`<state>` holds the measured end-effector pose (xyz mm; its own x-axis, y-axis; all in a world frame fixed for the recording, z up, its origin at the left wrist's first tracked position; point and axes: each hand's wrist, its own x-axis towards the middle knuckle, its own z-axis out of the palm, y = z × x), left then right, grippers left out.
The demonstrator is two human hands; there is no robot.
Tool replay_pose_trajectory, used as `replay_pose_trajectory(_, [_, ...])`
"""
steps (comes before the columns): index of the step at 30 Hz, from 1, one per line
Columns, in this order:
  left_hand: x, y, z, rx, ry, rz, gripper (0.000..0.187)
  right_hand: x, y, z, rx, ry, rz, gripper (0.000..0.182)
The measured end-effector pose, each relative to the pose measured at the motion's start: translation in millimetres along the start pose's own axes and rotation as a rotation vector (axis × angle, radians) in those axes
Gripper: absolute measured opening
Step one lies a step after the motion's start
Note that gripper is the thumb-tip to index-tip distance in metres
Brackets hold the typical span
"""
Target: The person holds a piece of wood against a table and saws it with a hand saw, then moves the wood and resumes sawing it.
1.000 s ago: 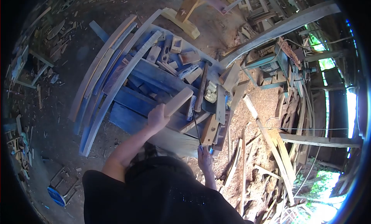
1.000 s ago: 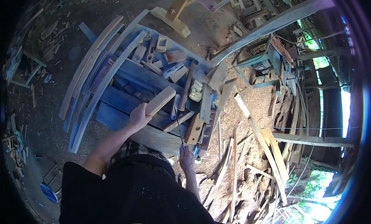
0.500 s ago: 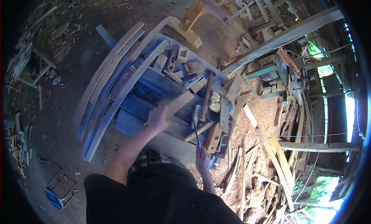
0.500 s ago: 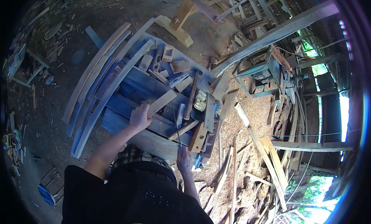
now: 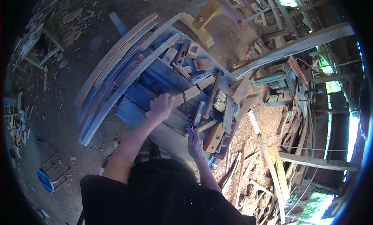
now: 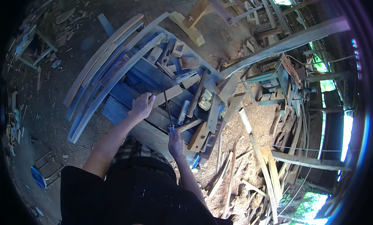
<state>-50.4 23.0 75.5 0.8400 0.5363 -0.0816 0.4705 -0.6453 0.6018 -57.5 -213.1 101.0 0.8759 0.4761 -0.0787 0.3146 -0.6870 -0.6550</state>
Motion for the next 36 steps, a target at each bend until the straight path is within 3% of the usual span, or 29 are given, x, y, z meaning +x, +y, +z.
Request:
replay_pose_trajectory(4, [1, 8, 20, 0.167, 0.108, -0.21, 0.041, 16, 8, 8, -0.013, -0.09, 0.02, 0.016])
replay_pose_trajectory(7, [3, 10, 30, 0.221, 0.178, -0.232, 0.043, 28, 9, 12, -0.054, -0.101, -0.108, 0.016])
replay_pose_trajectory(10, [7, 14, 26, 0.195, 0.045, -0.346, 0.042, 43, 11, 21, -0.01, -0.089, -0.179, 0.016])
replay_pose_trajectory(13, [8, 19, 25, 0.194, 0.053, -0.411, 0.045, 53, 10, 22, -0.078, -0.168, -0.124, 0.015])
replay_pose_trajectory(19, [9, 14, 30, 0.182, 0.129, -0.387, 0.05, 56, 14, 22, -0.126, -0.194, -0.138, 0.016])
replay_pose_trajectory(23, [12, 20, 29, 0.193, 0.07, -0.424, 0.051, 56, 18, 23, -0.13, -0.181, -0.152, 0.016])
replay_pose_trajectory(25, [12, 25, 29, 0.387, 0.092, -0.457, 0.053, 55, 17, 22, -0.182, -0.167, -0.171, 0.016])
replay_pose_trajectory(36, [19, 25, 34, 0.274, 0.057, -0.586, 0.049, 74, -1, 38, -0.288, -0.188, -0.203, 0.011])
